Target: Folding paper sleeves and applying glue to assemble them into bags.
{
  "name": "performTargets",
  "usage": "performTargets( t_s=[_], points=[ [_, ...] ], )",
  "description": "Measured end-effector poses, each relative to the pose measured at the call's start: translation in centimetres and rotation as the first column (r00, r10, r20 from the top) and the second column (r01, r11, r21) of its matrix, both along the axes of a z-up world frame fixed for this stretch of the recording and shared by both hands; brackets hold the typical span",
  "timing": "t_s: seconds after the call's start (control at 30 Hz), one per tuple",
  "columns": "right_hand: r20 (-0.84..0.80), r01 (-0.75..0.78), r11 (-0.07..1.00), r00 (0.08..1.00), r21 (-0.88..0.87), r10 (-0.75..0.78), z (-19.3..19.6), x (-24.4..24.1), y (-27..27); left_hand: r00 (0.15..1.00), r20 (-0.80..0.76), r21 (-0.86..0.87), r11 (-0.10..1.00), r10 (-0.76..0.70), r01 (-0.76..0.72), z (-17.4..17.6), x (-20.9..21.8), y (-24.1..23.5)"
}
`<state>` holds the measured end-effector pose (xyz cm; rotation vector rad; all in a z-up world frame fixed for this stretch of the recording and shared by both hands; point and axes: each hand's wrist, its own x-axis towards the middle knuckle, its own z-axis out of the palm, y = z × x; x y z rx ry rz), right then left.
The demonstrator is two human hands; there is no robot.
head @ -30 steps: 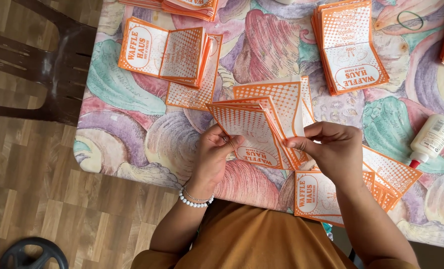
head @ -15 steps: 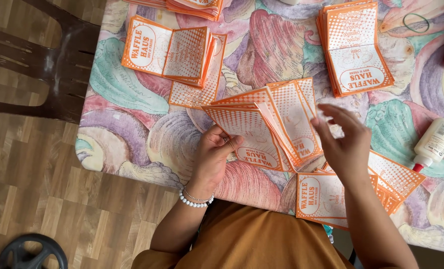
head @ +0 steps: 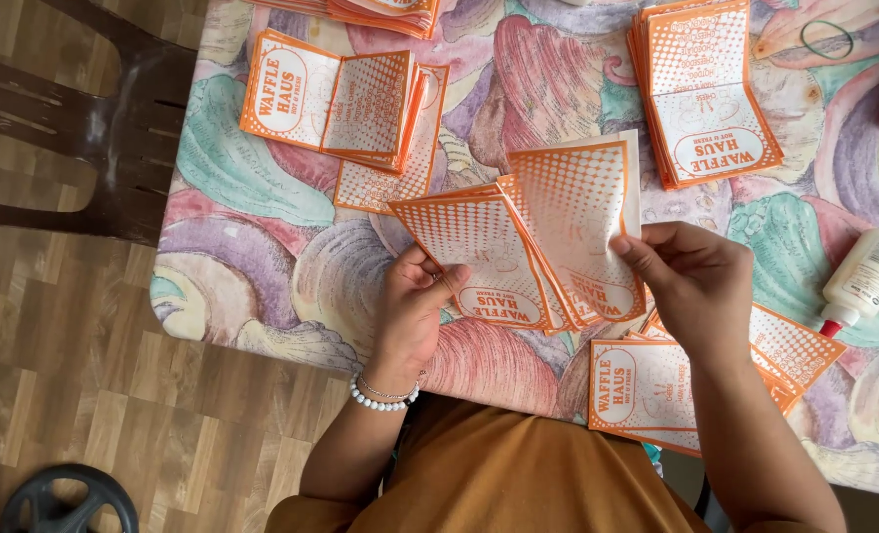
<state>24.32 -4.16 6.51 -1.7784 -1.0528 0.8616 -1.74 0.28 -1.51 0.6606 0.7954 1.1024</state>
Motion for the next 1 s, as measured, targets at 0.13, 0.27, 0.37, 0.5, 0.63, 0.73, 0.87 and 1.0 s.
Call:
performTargets(
  t_s=[0.13, 0.27, 0.37, 0.5, 0.63, 0.73, 0.87, 1.0],
  points=[
    [-0.046, 0.051, 0.999, 0.998, 0.0, -0.05, -1.1, 0.9, 0.8, 0.999, 0.042, -0.034, 0.999, -0.013, 0.014, 0.0, -0.1, -0.1],
    [0.282, -0.036, 0.999, 0.959, 0.036, 0.024, -3.4, 2.5, 1.7, 0.996, 0.084, -0.051, 0.998, -0.025, 0.029, -0.5, -0.1, -0.2],
    [0.498, -0.198, 0.973, 0.86, 0.12, 0.113, -1.3, 0.9, 0.9, 0.997, 0.077, -0.046, 0.999, -0.008, 0.012, -0.8, 0.2, -0.3],
    [0.105, -0.43, 0.903, 0.899, 0.02, 0.426, 2.0, -2.3, -1.0, 0.998, 0.057, -0.022, 1.0, -0.018, 0.019, -0.3, 0.5, -0.3],
    [0.364, -0.393, 0.913, 0.87, 0.107, 0.332, 1.3, -3.3, -1.6, 1.0, -0.016, 0.074, 0.997, 0.013, -0.012, 0.3, 0.7, -0.5],
    [0.23, -0.204, 0.978, 0.955, 0.043, 0.189, 1.2, -3.2, -1.6, 0.996, -0.054, 0.129, 0.99, 0.072, -0.064, 0.0, 0.7, -0.7],
    [0.073, -0.085, 0.996, 0.994, 0.011, 0.084, 1.6, -3.4, -1.6, 0.995, -0.059, 0.075, 0.994, 0.082, -0.078, 1.1, 1.0, -0.5],
    [-0.099, -0.114, 0.988, 0.987, 0.102, 0.124, 0.7, -1.3, -1.8, 1.0, 0.004, 0.028, 0.999, 0.027, -0.027, 0.2, 0.4, -0.5]
  ],
)
